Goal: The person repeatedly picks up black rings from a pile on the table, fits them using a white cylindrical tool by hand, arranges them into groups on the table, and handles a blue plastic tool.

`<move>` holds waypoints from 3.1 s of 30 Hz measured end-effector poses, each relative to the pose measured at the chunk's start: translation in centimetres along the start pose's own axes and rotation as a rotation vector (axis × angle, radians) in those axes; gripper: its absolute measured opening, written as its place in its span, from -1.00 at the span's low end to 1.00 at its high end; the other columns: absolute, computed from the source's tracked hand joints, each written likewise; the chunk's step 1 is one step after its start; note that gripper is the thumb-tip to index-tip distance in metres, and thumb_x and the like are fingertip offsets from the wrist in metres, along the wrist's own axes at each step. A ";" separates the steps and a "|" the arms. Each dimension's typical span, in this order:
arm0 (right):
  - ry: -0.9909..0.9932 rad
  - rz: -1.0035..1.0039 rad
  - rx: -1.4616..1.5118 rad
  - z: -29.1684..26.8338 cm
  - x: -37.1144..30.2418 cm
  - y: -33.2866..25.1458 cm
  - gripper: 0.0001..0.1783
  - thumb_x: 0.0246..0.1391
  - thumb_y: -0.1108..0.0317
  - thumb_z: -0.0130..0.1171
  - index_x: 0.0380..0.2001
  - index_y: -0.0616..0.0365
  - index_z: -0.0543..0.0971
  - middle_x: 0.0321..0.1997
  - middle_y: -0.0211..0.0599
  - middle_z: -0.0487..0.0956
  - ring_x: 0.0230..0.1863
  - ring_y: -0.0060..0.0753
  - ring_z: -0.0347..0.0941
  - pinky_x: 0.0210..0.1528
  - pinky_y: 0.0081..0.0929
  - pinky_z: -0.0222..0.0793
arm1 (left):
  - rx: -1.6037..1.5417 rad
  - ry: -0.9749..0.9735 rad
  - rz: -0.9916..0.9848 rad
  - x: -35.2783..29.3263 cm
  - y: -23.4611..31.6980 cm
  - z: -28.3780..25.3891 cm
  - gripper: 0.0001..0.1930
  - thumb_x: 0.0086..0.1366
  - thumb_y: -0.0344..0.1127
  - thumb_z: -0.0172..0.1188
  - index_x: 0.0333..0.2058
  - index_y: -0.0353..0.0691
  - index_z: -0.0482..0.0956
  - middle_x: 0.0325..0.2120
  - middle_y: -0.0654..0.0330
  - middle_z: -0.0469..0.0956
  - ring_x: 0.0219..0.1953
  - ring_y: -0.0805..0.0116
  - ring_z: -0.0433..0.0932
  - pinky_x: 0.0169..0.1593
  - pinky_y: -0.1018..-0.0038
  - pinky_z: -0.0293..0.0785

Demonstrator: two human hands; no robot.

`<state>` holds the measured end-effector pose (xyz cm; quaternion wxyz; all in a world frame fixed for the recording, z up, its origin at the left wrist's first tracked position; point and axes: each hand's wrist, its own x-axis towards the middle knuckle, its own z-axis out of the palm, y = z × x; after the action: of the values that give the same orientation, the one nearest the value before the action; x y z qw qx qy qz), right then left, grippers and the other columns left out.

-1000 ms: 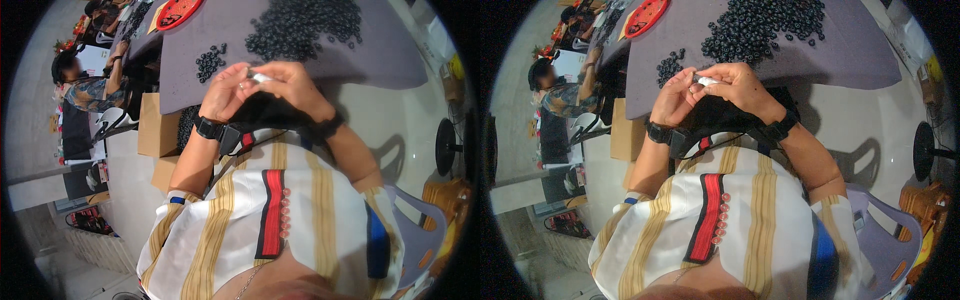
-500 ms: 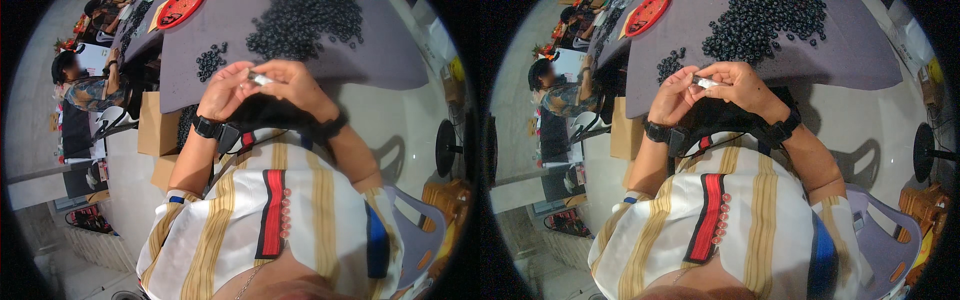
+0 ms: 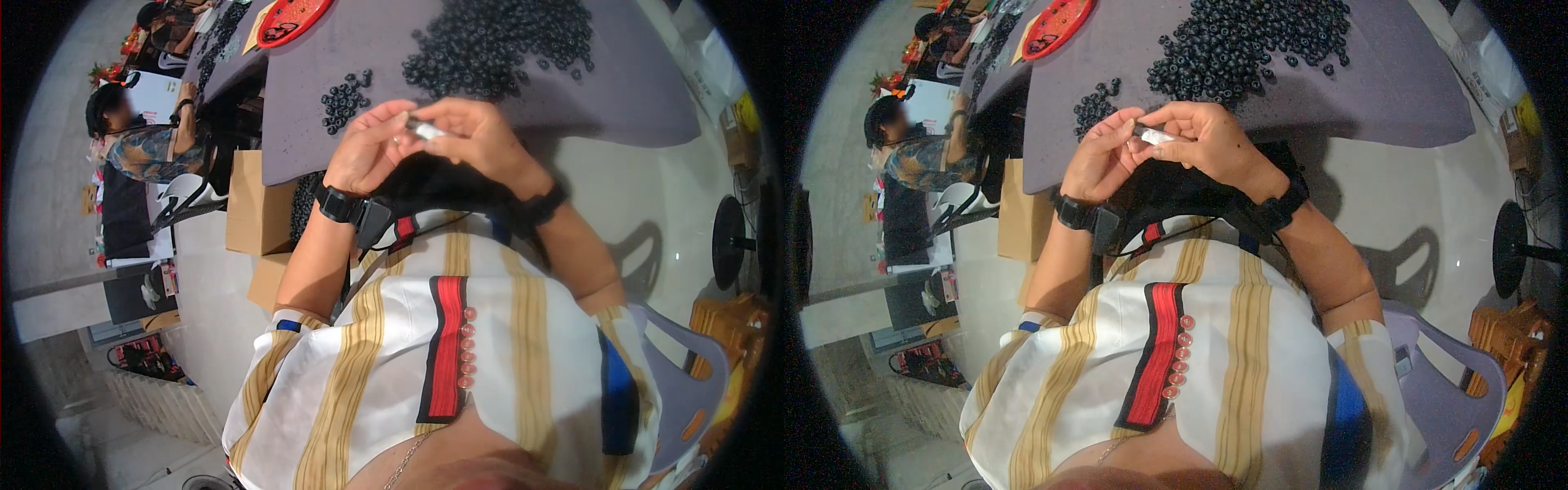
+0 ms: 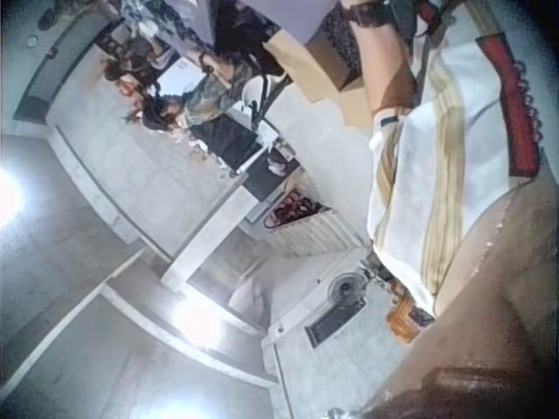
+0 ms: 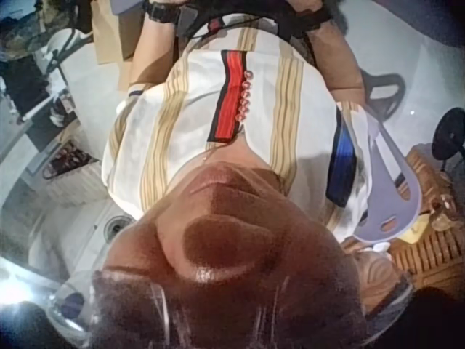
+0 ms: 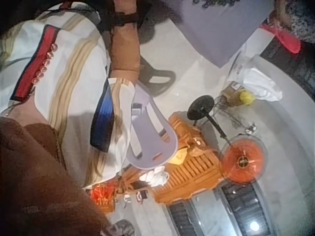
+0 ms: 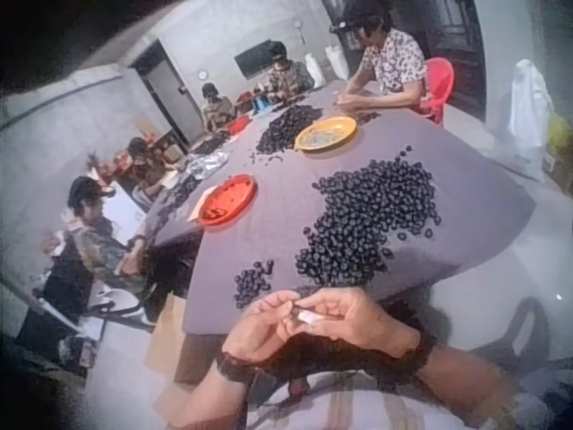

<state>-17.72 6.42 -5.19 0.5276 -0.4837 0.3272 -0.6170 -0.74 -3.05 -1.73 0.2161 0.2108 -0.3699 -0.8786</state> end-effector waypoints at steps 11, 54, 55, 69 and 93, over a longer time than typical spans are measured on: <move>-0.015 0.028 -0.013 -0.1 0.0 -0.2 -0.63 0.02 0.46 0.19 -0.05 0.28 0.48 -0.49 -0.53 0.52 -0.53 -0.82 0.33 -0.53 -0.80 0.21 | 0.011 0.017 -0.020 -0.2 0.1 -0.1 -0.81 0.28 -0.48 0.05 -0.14 -0.39 0.46 -0.37 0.12 0.53 -0.39 0.42 0.54 -0.16 0.44 0.58; 0.317 0.040 -0.090 -0.9 -0.1 0.3 -0.70 0.02 0.51 0.14 -0.12 0.26 0.51 -0.41 -0.49 0.53 -0.54 -0.77 0.29 -0.51 -0.78 0.20 | 2.182 0.177 0.249 7.4 7.9 -6.1 -0.76 0.00 -0.52 0.17 -0.28 -0.31 0.56 -0.36 0.00 0.57 -0.32 0.03 0.56 -0.22 0.34 0.47; 0.322 0.021 -0.080 -0.9 -0.1 0.5 -0.70 0.02 0.49 0.17 -0.12 0.26 0.51 -0.40 -0.47 0.55 -0.53 -0.78 0.30 -0.53 -0.78 0.21 | 2.181 0.178 0.380 7.1 7.6 -4.9 -0.75 0.01 -0.53 0.16 -0.26 -0.31 0.55 -0.35 0.00 0.56 -0.32 0.02 0.55 -0.23 0.34 0.46; 0.325 0.007 -0.076 -0.9 -0.2 0.4 -0.69 0.02 0.46 0.19 -0.12 0.29 0.50 -0.40 -0.45 0.56 -0.50 -0.77 0.33 -0.51 -0.76 0.25 | 1.915 0.110 0.246 7.7 3.3 -1.6 -0.70 -0.01 -0.46 0.27 -0.22 -0.35 0.55 -0.39 -0.04 0.60 -0.29 0.09 0.60 -0.18 0.36 0.47; 0.222 0.057 -0.082 -0.9 -0.2 0.2 -0.70 0.06 0.44 0.14 -0.09 0.21 0.50 -0.37 -0.50 0.54 -0.48 -0.76 0.32 -0.48 -0.78 0.23 | 0.467 0.191 0.007 2.3 1.4 -0.1 -0.78 0.38 -0.28 -0.04 -0.23 -0.32 0.47 -0.45 0.29 0.47 -0.47 0.54 0.43 -0.30 0.60 0.46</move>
<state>-18.52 6.43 -5.72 0.4852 -0.4239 0.4223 -0.6376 -2.27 -5.20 -1.24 0.1985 0.3359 -0.5414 -0.7448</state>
